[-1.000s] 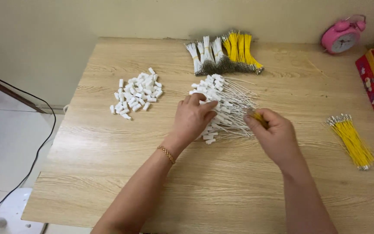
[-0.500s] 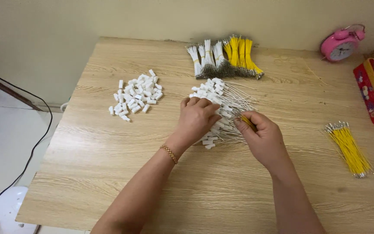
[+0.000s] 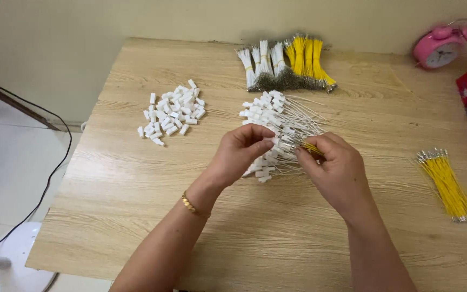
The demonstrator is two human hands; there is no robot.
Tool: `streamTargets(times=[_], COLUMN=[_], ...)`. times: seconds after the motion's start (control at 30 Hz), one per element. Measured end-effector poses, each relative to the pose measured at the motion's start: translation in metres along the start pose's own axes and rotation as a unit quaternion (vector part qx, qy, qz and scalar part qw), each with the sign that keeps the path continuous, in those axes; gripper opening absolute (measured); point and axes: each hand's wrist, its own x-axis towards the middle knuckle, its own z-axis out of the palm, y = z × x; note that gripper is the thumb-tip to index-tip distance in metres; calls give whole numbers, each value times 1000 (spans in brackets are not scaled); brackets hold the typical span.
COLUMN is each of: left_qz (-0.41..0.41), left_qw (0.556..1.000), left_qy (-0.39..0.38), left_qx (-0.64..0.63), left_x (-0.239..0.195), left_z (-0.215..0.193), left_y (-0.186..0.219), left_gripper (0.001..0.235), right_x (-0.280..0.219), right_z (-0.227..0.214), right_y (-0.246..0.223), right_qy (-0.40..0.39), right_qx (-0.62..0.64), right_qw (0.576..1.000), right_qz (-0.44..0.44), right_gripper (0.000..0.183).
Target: Attaching plastic connectors to metal wire leads and sorting them into bundles.
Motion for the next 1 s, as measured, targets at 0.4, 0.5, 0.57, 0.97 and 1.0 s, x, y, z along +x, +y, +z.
streamTargets(times=[0.4,0.5,0.57,0.97,1.0], left_qz=[-112,-116,-111,-82,-70], left_qw=[954,956,959,976,979], left_qy=[-60,-63,-66,-79,-89], left_qx=[-272,-264,-251,-187,-171], left_x=[-13,-19,-20,-27,-28], left_z=[-20,-16,-15,-11,-9], left_y=[-5,10,10,8,5], left_gripper=[21,20,20,20,20], right_x=[11,10,10,7,6], right_z=[3,-1,-1,3,4], right_y=[-17,-24,-25,-19,-16], right_qy=[-35,-35,-46,-93,-95], right_qx=[-83,-100,-108,-104,-102], right_qw=[995,994,993,990,989], right_qz=[-47,-30,-19,-32,-40], right_gripper=[19,19,19,19,18])
